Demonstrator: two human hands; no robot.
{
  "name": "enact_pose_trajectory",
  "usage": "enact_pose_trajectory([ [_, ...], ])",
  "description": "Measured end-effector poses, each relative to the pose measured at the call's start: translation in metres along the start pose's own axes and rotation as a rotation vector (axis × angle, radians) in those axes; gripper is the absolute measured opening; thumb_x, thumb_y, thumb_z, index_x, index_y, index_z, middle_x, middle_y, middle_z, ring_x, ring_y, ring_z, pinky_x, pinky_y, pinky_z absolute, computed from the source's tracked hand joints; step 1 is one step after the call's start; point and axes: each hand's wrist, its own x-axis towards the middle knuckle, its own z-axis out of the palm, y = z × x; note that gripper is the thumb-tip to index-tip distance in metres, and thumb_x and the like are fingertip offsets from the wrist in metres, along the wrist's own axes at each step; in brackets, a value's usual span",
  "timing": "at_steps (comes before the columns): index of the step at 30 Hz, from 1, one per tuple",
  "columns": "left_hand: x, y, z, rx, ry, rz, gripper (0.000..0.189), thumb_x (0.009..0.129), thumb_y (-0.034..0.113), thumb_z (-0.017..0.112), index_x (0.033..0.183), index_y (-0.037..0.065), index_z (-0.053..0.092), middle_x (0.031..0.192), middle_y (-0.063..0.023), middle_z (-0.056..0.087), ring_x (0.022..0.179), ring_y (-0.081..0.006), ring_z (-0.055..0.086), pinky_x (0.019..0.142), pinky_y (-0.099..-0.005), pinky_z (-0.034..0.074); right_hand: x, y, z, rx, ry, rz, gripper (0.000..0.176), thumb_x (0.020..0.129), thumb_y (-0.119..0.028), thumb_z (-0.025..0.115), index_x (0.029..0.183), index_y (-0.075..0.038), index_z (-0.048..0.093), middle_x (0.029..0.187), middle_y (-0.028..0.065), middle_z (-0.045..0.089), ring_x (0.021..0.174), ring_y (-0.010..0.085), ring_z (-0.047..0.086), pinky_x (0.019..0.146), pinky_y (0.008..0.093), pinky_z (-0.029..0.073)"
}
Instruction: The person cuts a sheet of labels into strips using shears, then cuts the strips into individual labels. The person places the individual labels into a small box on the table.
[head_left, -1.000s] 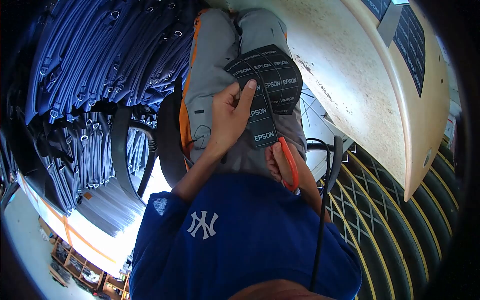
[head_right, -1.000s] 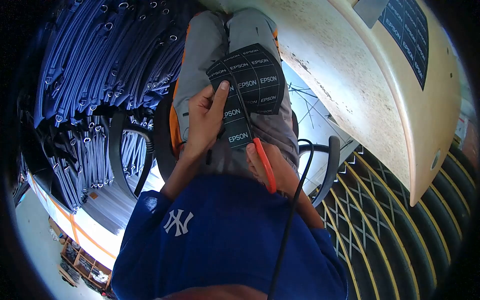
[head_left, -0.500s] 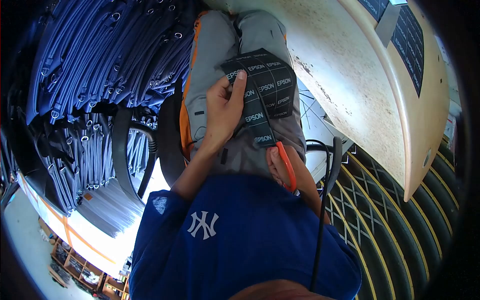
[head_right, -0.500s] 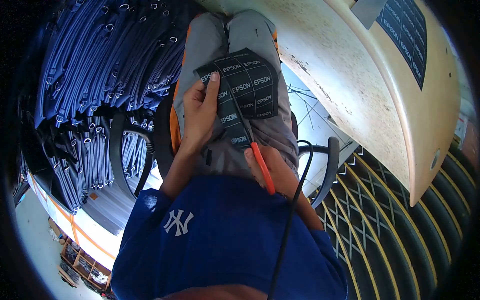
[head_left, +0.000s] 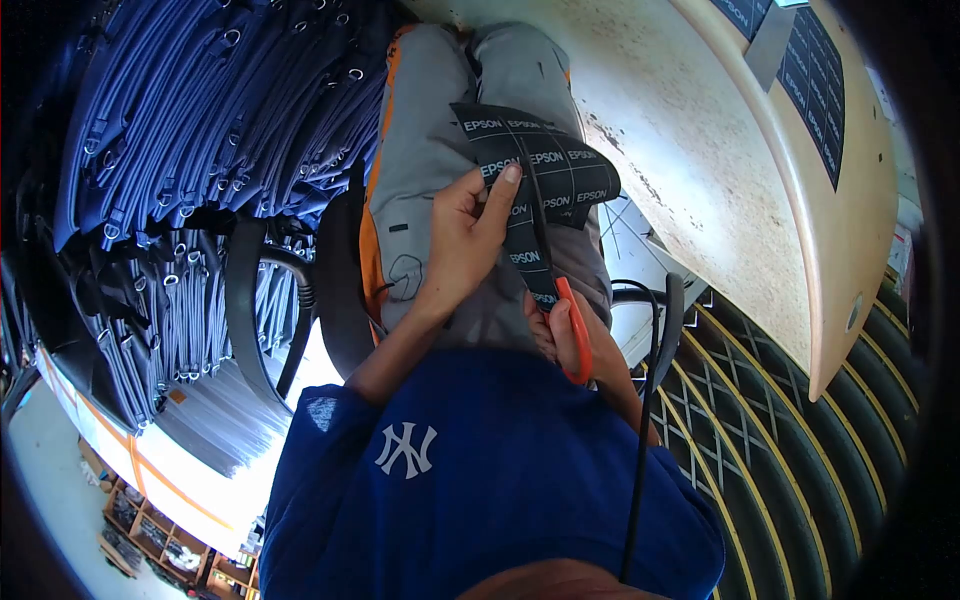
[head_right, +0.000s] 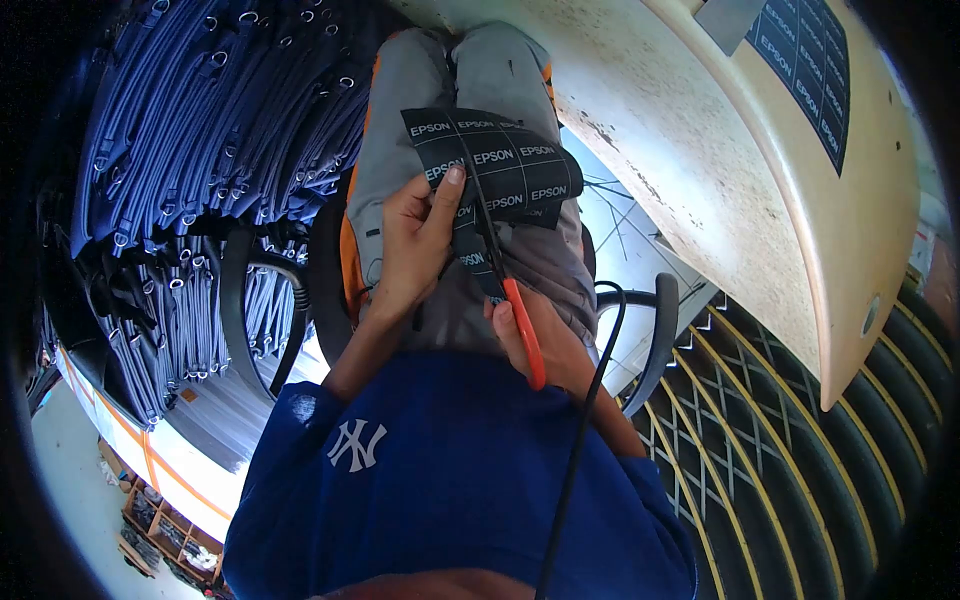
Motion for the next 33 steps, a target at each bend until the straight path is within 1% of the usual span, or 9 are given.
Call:
enact_pose_trajectory([
  [7,0.0,0.002,0.005,-0.026,-0.002,-0.009,0.023,0.094,0.019,0.055,0.084,0.0,0.063,0.061,0.0103,0.046,0.054,0.0025,0.033,0.046,-0.0183,0.023,0.002,-0.008,0.003,0.013,0.0,0.063,0.061,0.091,-0.061,0.031,0.091,-0.001,0.044,0.057,0.0004,0.04,0.045,0.0073,0.039,0.042,0.0217,0.032],
  [9,-0.001,0.007,0.008,-0.044,0.008,-0.01,0.023,0.094,0.019,0.054,0.084,0.0,0.063,0.061,0.0102,0.046,0.054,0.0027,0.034,0.046,-0.0182,0.024,0.002,-0.012,0.006,-0.027,0.105,0.189,0.061,0.091,-0.062,0.032,0.084,-0.002,0.043,0.052,0.0015,0.041,0.041,0.0087,0.041,0.039,0.0231,0.034],
  [16,-0.001,0.013,0.008,-0.078,0.01,-0.074,0.023,0.095,0.019,0.053,0.086,0.0,0.063,0.061,0.0096,0.048,0.055,0.0029,0.036,0.046,-0.0173,0.026,0.004,-0.01,0.0,0.022,0.05,0.152,0.06,0.092,-0.059,0.032,0.074,-0.003,0.041,0.048,0.0009,0.039,0.037,0.0095,0.041,0.037,0.024,0.035],
  [19,0.004,0.011,0.002,-0.022,0.037,-0.035,0.023,0.095,0.019,0.052,0.084,0.001,0.062,0.061,0.01,0.047,0.055,0.0028,0.035,0.046,-0.0177,0.025,0.003,-0.01,-0.001,-0.014,0.08,0.136,0.058,0.093,-0.057,0.033,0.07,-0.004,0.041,0.046,0.0003,0.038,0.037,0.0095,0.041,0.037,0.0234,0.034],
  [22,0.008,0.019,0.01,-0.105,0.115,0.037,0.025,0.096,0.021,0.051,0.081,0.002,0.059,0.061,0.0105,0.044,0.054,0.0028,0.033,0.046,-0.0183,0.024,0.001,-0.009,-0.004,-0.052,0.045,0.114,0.056,0.094,-0.055,0.034,0.072,-0.004,0.041,0.046,0.0002,0.039,0.037,0.0095,0.04,0.037,0.0235,0.033],
  [25,0.01,0.012,-0.001,-0.059,0.041,0.03,0.026,0.096,0.021,0.05,0.081,0.002,0.06,0.06,0.011,0.042,0.055,0.0028,0.031,0.046,-0.0182,0.024,0.0,0.002,-0.004,-0.107,0.033,0.102,0.051,0.095,-0.051,0.036,0.078,-0.004,0.041,0.051,0.0004,0.042,0.039,0.0085,0.041,0.039,0.0228,0.033],
  [27,0.01,0.012,-0.003,-0.04,0.039,0.046,0.026,0.096,0.021,0.05,0.083,0.002,0.06,0.061,0.011,0.042,0.055,0.0028,0.031,0.046,-0.018,0.023,-0.003,0.006,-0.002,-0.16,0.086,0.024,0.047,0.095,-0.049,0.037,0.086,-0.002,0.04,0.057,0.0007,0.046,0.045,0.0074,0.043,0.043,0.0215,0.035],
  [31,0.007,0.016,-0.002,-0.004,0.024,0.065,0.024,0.096,0.02,0.051,0.087,0.001,0.062,0.06,0.0113,0.041,0.054,0.0026,0.03,0.046,-0.0183,0.022,-0.004,0.002,-0.005,-0.218,0.043,-0.056,0.048,0.096,-0.046,0.037,0.097,0.002,0.042,0.065,0.0015,0.05,0.052,0.007,0.046,0.048,0.0213,0.038],
  [33,0.004,0.018,-0.002,0.025,0.019,0.068,0.024,0.096,0.02,0.051,0.087,0.001,0.062,0.06,0.0115,0.04,0.054,0.0024,0.029,0.046,-0.0186,0.021,-0.004,-0.004,-0.004,-0.273,0.072,-0.197,0.052,0.096,-0.046,0.037,0.107,0.005,0.042,0.071,0.0032,0.052,0.057,0.0084,0.048,0.054,0.0235,0.041],
])
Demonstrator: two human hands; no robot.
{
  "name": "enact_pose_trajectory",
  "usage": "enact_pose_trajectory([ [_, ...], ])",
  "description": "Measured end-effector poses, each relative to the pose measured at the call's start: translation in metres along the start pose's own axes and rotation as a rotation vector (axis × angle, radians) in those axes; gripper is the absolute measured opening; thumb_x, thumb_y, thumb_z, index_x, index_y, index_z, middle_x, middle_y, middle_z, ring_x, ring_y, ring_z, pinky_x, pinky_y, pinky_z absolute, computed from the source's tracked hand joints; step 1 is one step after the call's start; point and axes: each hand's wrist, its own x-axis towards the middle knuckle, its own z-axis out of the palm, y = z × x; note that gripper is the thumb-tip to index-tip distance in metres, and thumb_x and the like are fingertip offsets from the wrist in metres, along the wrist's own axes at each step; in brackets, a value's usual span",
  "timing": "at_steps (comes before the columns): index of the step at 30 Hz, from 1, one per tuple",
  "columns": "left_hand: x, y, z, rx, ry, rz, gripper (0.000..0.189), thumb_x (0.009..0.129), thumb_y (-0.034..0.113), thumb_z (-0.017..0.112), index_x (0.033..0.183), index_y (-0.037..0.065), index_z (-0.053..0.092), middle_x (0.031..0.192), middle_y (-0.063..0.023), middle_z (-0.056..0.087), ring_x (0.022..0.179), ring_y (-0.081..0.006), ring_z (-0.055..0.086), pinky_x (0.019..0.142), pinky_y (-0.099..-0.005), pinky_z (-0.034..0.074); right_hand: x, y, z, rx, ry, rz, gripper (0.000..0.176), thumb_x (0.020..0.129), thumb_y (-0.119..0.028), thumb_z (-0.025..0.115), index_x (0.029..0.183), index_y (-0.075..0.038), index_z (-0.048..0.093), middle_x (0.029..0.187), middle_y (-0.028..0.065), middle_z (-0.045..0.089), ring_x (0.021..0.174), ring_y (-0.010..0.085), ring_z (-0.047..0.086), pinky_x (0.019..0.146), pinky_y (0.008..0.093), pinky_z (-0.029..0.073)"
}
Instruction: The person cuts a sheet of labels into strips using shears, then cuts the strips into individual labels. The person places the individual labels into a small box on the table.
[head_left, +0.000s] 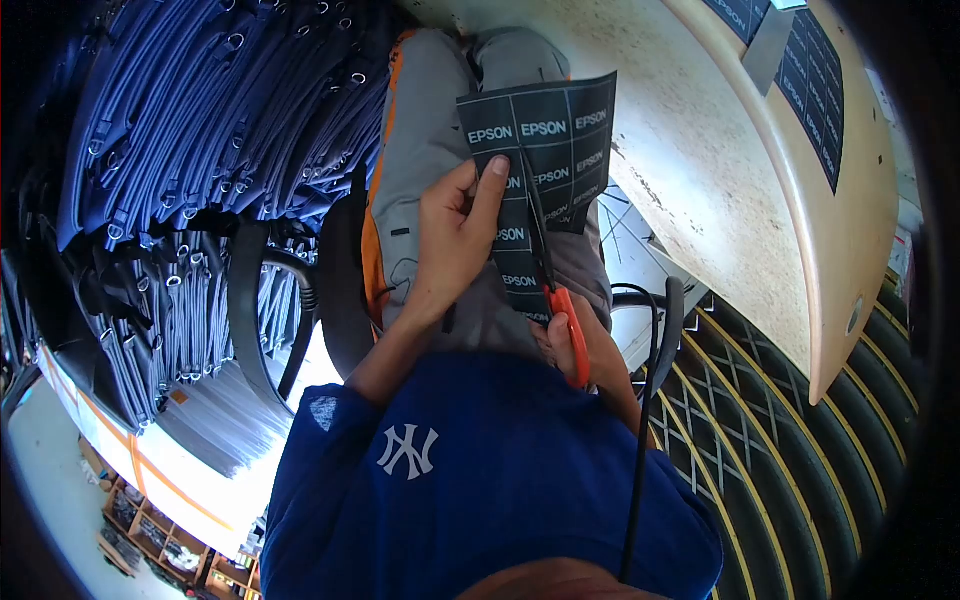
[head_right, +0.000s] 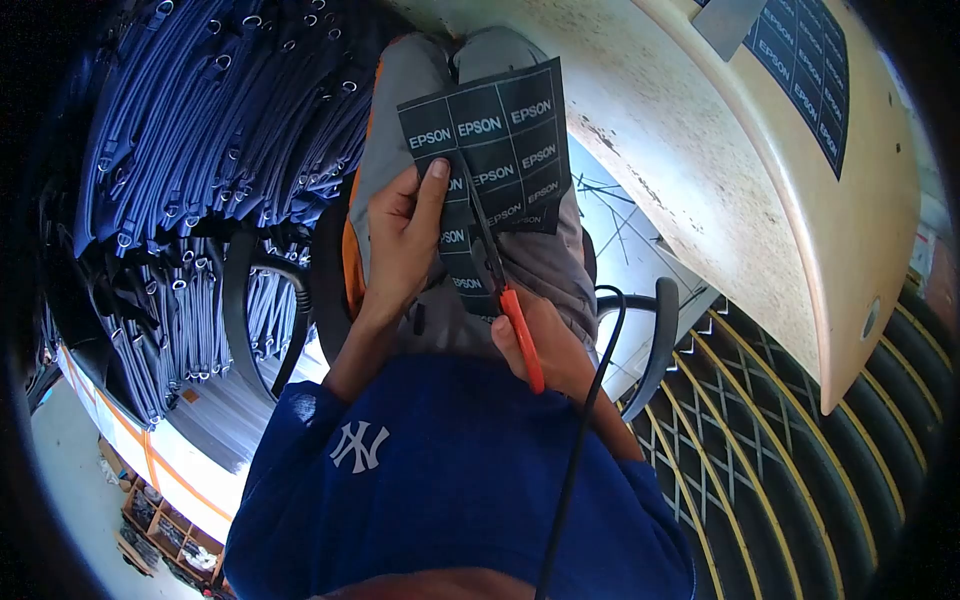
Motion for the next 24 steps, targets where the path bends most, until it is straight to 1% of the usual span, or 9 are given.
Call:
enact_pose_trajectory([
  [4,-0.003,0.005,0.002,0.006,-0.004,-0.011,0.023,0.096,0.018,0.051,0.086,0.0,0.063,0.059,0.0119,0.038,0.055,0.002,0.027,0.047,-0.0192,0.02,-0.001,-0.002,-0.001,-0.007,-0.011,0.077,0.053,0.096,-0.046,0.037,0.11,0.005,0.043,0.076,0.0053,0.054,0.062,0.0106,0.052,0.059,0.0262,0.043],
  [7,-0.003,0.003,0.0,0.067,-0.004,0.024,0.023,0.096,0.018,0.051,0.087,0.0,0.063,0.059,0.0119,0.038,0.054,0.0019,0.028,0.047,-0.0193,0.02,0.004,-0.009,0.001,-0.197,0.062,0.026,0.055,0.095,-0.049,0.035,0.099,0.004,0.049,0.079,0.0079,0.056,0.064,0.0122,0.054,0.061,0.0274,0.044],
  [9,-0.003,0.004,0.0,0.057,-0.007,0.027,0.023,0.096,0.018,0.051,0.087,0.0,0.063,0.059,0.0119,0.038,0.054,0.0019,0.028,0.047,-0.0192,0.02,0.01,-0.009,0.004,-0.122,0.134,-0.021,0.049,0.095,-0.041,0.042,0.073,0.003,0.048,0.056,0.0147,0.048,0.051,0.0291,0.049,0.054,0.0407,0.038],
  [10,-0.004,0.004,0.0,0.048,-0.011,0.03,0.023,0.096,0.018,0.052,0.088,0.0,0.063,0.059,0.012,0.038,0.054,0.0019,0.028,0.047,-0.0192,0.02,0.01,-0.008,0.004,-0.122,0.134,-0.021,0.049,0.095,-0.041,0.042,0.073,0.003,0.048,0.056,0.0147,0.048,0.051,0.0291,0.049,0.054,0.0407,0.038],
  [12,-0.004,0.004,0.001,0.04,-0.004,0.024,0.023,0.096,0.018,0.052,0.088,0.0,0.063,0.059,0.0118,0.038,0.054,0.0019,0.028,0.046,-0.0191,0.021,0.009,-0.004,0.003,-0.071,0.015,0.179,0.047,0.096,-0.036,0.042,0.069,0.003,0.047,0.052,0.0144,0.048,0.049,0.0298,0.05,0.052,0.0414,0.038],
  [13,-0.004,0.004,0.001,0.032,0.004,0.017,0.023,0.095,0.018,0.052,0.088,0.0,0.063,0.059,0.0117,0.038,0.054,0.002,0.029,0.046,-0.0189,0.021,0.009,-0.003,0.005,-0.071,0.015,0.179,0.047,0.096,-0.036,0.042,0.069,0.003,0.047,0.052,0.0144,0.048,0.049,0.0298,0.05,0.052,0.0414,0.038],
  [15,-0.003,0.004,0.002,0.031,0.006,0.016,0.023,0.095,0.018,0.052,0.088,0.0,0.063,0.059,0.0114,0.04,0.054,0.0022,0.029,0.046,-0.0187,0.021,0.009,-0.002,0.008,0.02,0.047,0.187,0.062,0.091,-0.06,0.037,0.065,-0.004,0.043,0.044,0.0001,0.039,0.037,0.0107,0.043,0.037,0.0232,0.035],
  [21,-0.004,0.005,0.002,-0.002,0.007,-0.018,0.022,0.096,0.018,0.052,0.088,0.001,0.063,0.059,0.0102,0.044,0.054,0.0026,0.032,0.046,-0.0182,0.023,0.007,-0.011,0.006,0.132,-0.004,0.313,0.061,0.091,-0.059,0.038,0.066,-0.003,0.043,0.047,0.0003,0.041,0.038,0.0106,0.044,0.038,0.0231,0.037],
  [24,-0.002,0.015,0.013,0.021,0.057,0.004,0.023,0.096,0.019,0.052,0.084,0.001,0.062,0.06,0.0097,0.044,0.055,0.0026,0.033,0.046,-0.0178,0.023,0.006,-0.011,0.006,0.113,0.022,0.299,0.06,0.091,-0.059,0.038,0.069,-0.004,0.044,0.047,0.0003,0.041,0.038,0.0101,0.044,0.037,0.0227,0.036],
])
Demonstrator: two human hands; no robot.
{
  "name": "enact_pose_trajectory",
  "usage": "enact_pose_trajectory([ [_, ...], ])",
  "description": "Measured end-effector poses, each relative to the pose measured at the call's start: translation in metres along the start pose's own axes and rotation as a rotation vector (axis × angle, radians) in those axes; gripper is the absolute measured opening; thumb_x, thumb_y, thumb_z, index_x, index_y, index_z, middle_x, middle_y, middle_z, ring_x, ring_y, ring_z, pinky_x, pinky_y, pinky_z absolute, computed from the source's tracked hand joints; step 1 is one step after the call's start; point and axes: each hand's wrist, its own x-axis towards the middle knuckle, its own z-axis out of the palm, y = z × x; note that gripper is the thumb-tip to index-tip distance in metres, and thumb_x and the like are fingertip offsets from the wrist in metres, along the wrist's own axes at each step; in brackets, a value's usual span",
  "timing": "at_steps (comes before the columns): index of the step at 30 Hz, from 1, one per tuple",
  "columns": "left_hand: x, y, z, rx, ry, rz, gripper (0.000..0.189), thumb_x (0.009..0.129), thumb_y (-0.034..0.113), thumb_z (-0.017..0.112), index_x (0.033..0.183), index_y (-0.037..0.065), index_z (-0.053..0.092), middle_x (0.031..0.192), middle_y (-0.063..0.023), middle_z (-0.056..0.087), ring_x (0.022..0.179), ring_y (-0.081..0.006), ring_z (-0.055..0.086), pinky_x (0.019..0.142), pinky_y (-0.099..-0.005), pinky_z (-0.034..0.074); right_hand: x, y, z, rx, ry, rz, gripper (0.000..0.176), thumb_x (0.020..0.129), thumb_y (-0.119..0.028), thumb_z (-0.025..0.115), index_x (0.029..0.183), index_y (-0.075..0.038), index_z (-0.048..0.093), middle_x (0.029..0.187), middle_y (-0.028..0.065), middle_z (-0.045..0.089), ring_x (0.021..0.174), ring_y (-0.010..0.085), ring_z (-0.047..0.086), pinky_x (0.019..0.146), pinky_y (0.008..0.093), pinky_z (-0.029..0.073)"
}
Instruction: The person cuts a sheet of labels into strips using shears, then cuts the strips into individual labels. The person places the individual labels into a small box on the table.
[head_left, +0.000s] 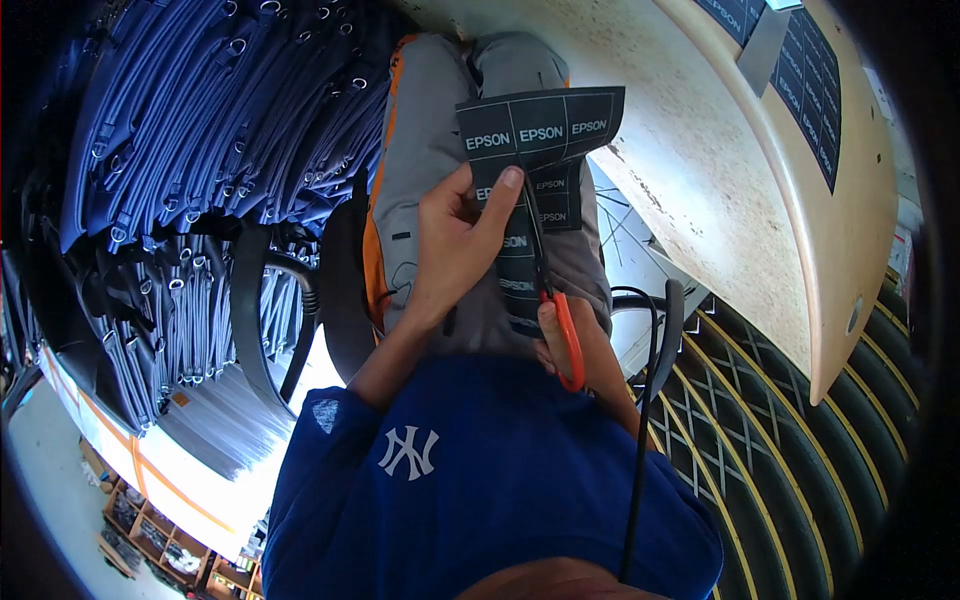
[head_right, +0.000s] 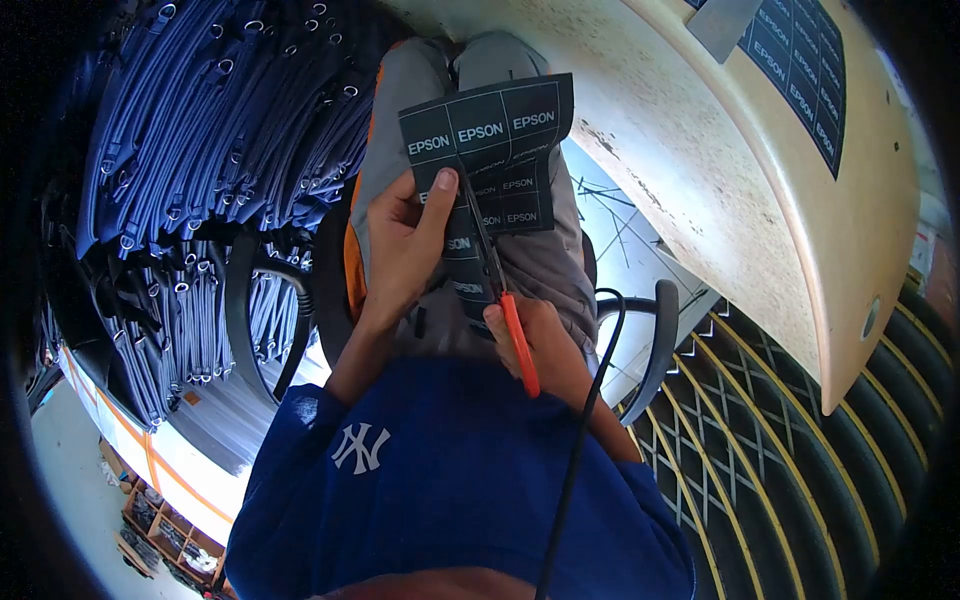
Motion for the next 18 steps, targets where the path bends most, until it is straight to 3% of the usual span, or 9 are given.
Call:
enact_pose_trajectory([
  [1,0.001,0.003,0.004,0.038,0.052,0.046,0.024,0.096,0.019,0.052,0.082,0.001,0.061,0.06,0.0095,0.044,0.056,0.0027,0.033,0.047,-0.0175,0.024,0.001,0.002,-0.002,0.0,0.0,-0.002,0.06,0.091,-0.059,0.038,0.069,-0.004,0.044,0.047,0.0003,0.041,0.038,0.0101,0.044,0.037,0.0227,0.036],
  [3,0.008,0.001,-0.005,0.01,0.037,0.019,0.025,0.095,0.019,0.052,0.079,0.002,0.059,0.06,0.0096,0.043,0.056,0.0026,0.032,0.047,-0.0176,0.023,0.003,0.009,-0.005,-0.036,-0.081,-0.046,0.044,0.095,-0.035,0.045,0.068,0.0,0.047,0.052,0.0078,0.047,0.047,0.0176,0.047,0.048,0.0329,0.038],
  [4,0.011,-0.001,-0.009,-0.019,0.021,-0.009,0.027,0.095,0.02,0.053,0.076,0.002,0.057,0.06,0.0096,0.042,0.056,0.0025,0.032,0.047,-0.0178,0.022,0.003,0.011,-0.004,-0.037,-0.081,-0.048,0.044,0.095,-0.035,0.045,0.068,0.0,0.047,0.052,0.0078,0.047,0.047,0.0176,0.047,0.048,0.0329,0.038],
  [6,0.013,-0.004,-0.01,-0.013,0.022,0.034,0.028,0.095,0.02,0.053,0.073,0.003,0.055,0.06,0.0099,0.04,0.056,0.0023,0.03,0.046,-0.0186,0.021,0.003,0.013,0.0,0.027,-0.085,-0.089,0.059,0.09,-0.06,0.038,0.079,-0.003,0.046,0.05,-0.002,0.04,0.04,0.0075,0.041,0.039,0.0208,0.034],
  [13,0.006,-0.009,-0.006,0.035,0.044,0.101,0.033,0.095,0.02,0.053,0.066,0.004,0.05,0.057,0.0112,0.033,0.053,0.0014,0.025,0.045,-0.0212,0.017,0.006,0.012,0.009,0.156,-0.121,-0.181,0.06,0.089,-0.061,0.036,0.089,-0.002,0.044,0.058,-0.003,0.036,0.045,0.0051,0.033,0.042,0.0202,0.03],
  [15,0.002,-0.011,-0.004,0.029,0.043,0.102,0.033,0.095,0.019,0.053,0.066,0.005,0.05,0.057,0.0112,0.033,0.053,0.0016,0.025,0.045,-0.0209,0.017,0.007,0.011,0.007,0.078,-0.036,-0.244,0.05,0.092,-0.047,0.041,0.079,0.0,0.051,0.064,0.0105,0.048,0.056,0.0224,0.049,0.056,0.0354,0.039],
  [16,0.0,-0.012,-0.003,0.022,0.042,0.103,0.033,0.095,0.019,0.054,0.066,0.005,0.05,0.057,0.0111,0.033,0.053,0.0017,0.025,0.045,-0.0207,0.017,0.008,0.012,0.008,0.079,-0.036,-0.244,0.05,0.092,-0.047,0.041,0.079,0.0,0.051,0.064,0.0105,0.048,0.056,0.0224,0.049,0.056,0.0354,0.039],
  [18,-0.001,-0.009,0.0,0.013,0.05,0.111,0.033,0.095,0.019,0.054,0.066,0.005,0.05,0.057,0.0112,0.033,0.053,0.0019,0.025,0.045,-0.0204,0.017,0.01,0.013,0.011,0.191,-0.09,-0.255,0.062,0.088,-0.063,0.037,0.09,-0.001,0.044,0.059,-0.0022,0.036,0.046,0.0049,0.034,0.042,0.0206,0.031],
])
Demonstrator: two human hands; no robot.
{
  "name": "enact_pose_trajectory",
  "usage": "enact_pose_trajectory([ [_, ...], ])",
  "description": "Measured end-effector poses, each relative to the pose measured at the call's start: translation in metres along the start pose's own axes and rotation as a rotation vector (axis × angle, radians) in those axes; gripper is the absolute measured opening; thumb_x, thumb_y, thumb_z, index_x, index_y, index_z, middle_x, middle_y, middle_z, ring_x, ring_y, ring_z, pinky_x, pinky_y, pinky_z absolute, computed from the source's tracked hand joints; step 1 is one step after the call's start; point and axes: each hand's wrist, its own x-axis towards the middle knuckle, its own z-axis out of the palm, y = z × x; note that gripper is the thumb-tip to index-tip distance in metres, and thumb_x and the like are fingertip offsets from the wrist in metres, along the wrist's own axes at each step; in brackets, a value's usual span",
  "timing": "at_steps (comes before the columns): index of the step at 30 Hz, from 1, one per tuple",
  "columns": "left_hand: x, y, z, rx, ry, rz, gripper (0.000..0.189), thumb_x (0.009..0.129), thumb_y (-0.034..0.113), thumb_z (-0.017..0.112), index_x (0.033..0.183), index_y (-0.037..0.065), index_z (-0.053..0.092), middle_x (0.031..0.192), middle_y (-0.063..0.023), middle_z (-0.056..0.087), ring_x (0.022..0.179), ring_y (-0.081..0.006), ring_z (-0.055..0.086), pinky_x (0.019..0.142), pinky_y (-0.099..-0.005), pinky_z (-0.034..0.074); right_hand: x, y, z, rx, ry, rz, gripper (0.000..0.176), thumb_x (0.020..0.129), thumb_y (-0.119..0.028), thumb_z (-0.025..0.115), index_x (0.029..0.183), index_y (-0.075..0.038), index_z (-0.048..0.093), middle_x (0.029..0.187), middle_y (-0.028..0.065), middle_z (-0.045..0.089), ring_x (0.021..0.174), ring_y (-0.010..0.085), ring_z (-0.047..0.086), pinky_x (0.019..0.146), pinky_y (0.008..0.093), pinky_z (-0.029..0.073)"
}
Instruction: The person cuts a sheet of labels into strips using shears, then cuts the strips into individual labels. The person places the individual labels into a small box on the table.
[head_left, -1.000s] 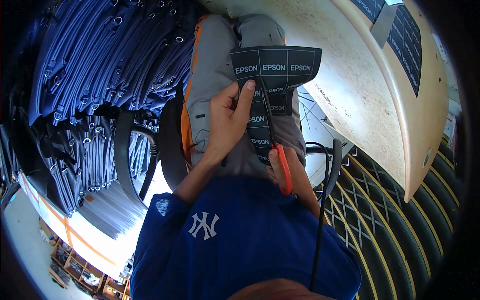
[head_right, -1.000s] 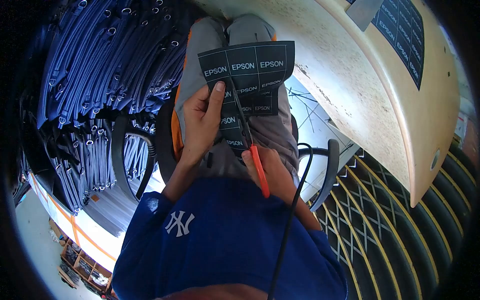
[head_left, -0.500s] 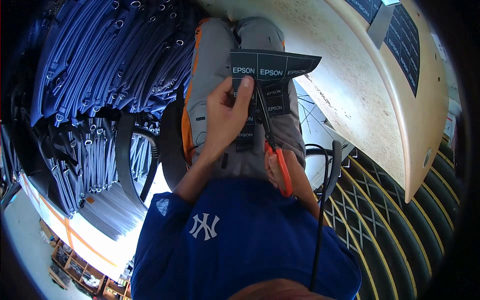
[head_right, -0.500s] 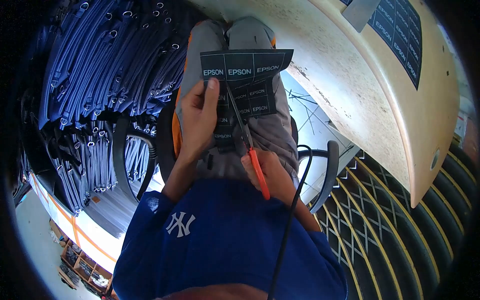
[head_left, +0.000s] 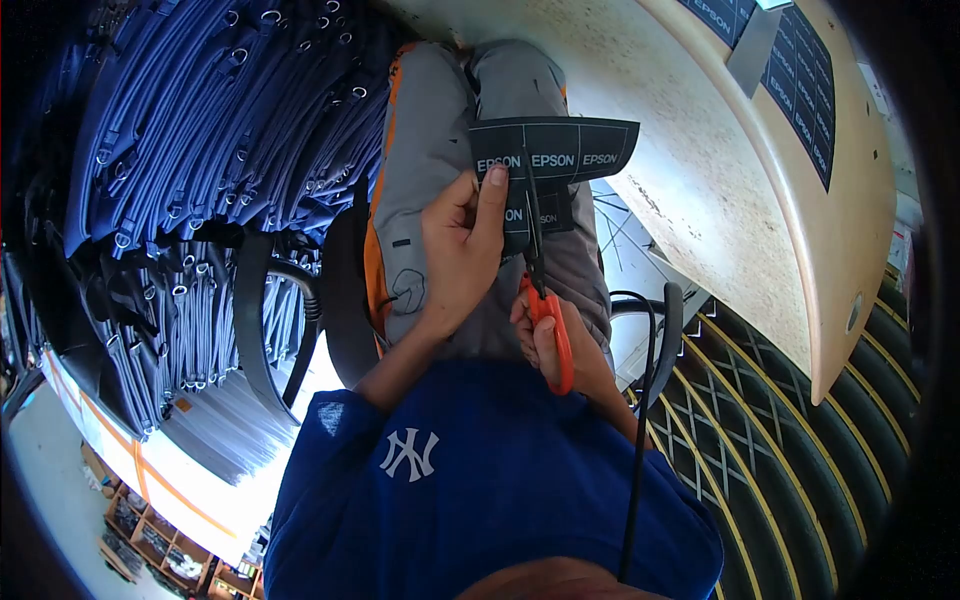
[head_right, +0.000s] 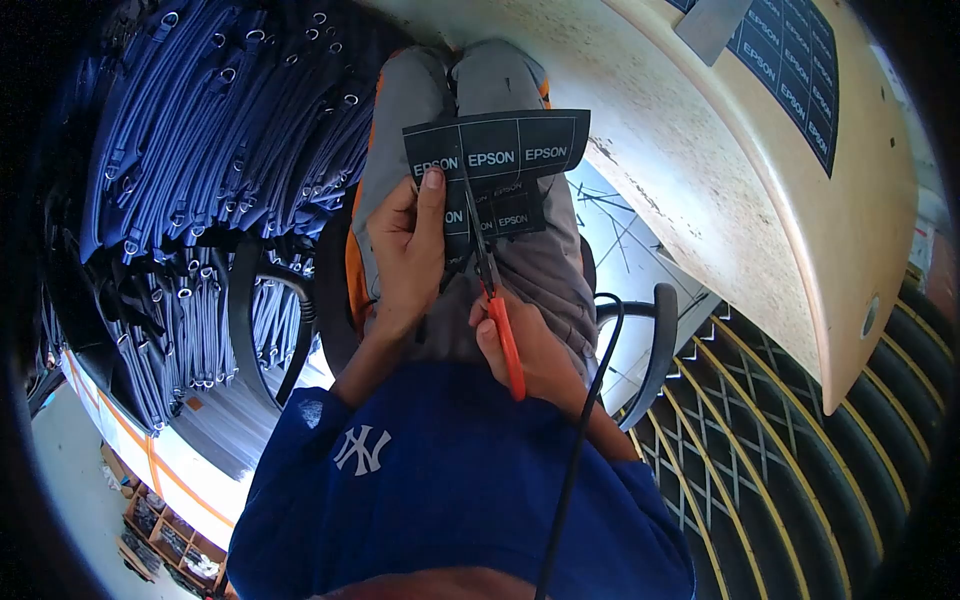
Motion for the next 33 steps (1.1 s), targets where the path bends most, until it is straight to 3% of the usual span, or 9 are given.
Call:
enact_pose_trajectory([
  [7,-0.001,-0.001,0.0,0.014,-0.007,0.002,0.03,0.095,0.019,0.053,0.068,0.005,0.052,0.058,0.0111,0.036,0.053,0.0026,0.026,0.045,-0.0194,0.018,0.0,-0.01,0.006,0.009,0.045,0.139,0.059,0.092,-0.058,0.034,0.08,-0.001,0.045,0.053,0.0006,0.039,0.043,0.008,0.04,0.041,0.0233,0.035],
  [9,-0.001,-0.001,0.0,0.003,-0.001,-0.005,0.03,0.095,0.019,0.053,0.069,0.005,0.052,0.058,0.0111,0.036,0.053,0.0026,0.027,0.044,-0.0195,0.018,0.001,-0.009,0.008,0.09,0.066,0.174,0.05,0.096,-0.044,0.04,0.073,-0.001,0.048,0.047,0.0013,0.046,0.037,0.0105,0.047,0.037,0.0234,0.038],
  [18,0.014,0.014,-0.004,-0.007,0.006,-0.048,0.03,0.095,0.02,0.054,0.069,0.006,0.049,0.059,0.0109,0.037,0.053,0.0025,0.028,0.045,-0.0195,0.019,-0.002,-0.012,0.0,0.038,0.058,0.185,0.043,0.096,-0.037,0.045,0.072,-0.001,0.047,0.048,0.0013,0.044,0.038,0.0095,0.044,0.039,0.0252,0.036],
  [22,0.019,0.012,-0.005,-0.001,-0.019,0.008,0.03,0.094,0.019,0.055,0.068,0.007,0.048,0.058,0.0104,0.035,0.053,0.0022,0.027,0.045,-0.0195,0.019,-0.002,-0.005,0.001,-0.081,0.032,0.092,0.053,0.094,-0.052,0.037,0.078,-0.002,0.044,0.05,-0.0002,0.04,0.04,0.0076,0.041,0.039,0.0214,0.034],
  [24,0.016,0.013,-0.003,0.01,-0.005,0.035,0.03,0.094,0.019,0.055,0.068,0.007,0.048,0.058,0.0102,0.035,0.053,0.0022,0.027,0.045,-0.0197,0.019,-0.002,-0.006,0.002,-0.075,0.088,0.07,0.036,0.094,-0.032,0.047,0.078,-0.001,0.049,0.056,0.0059,0.047,0.05,0.017,0.046,0.051,0.0322,0.038],
  [33,0.0,0.01,0.004,-0.004,0.002,0.037,0.03,0.094,0.017,0.055,0.067,0.007,0.045,0.058,0.0097,0.033,0.053,0.0023,0.027,0.044,-0.0196,0.019,0.005,-0.001,0.004,-0.107,0.094,-0.087,0.052,0.092,-0.051,0.04,0.079,-0.001,0.049,0.058,0.0052,0.047,0.05,0.0172,0.048,0.051,0.0315,0.039],
])
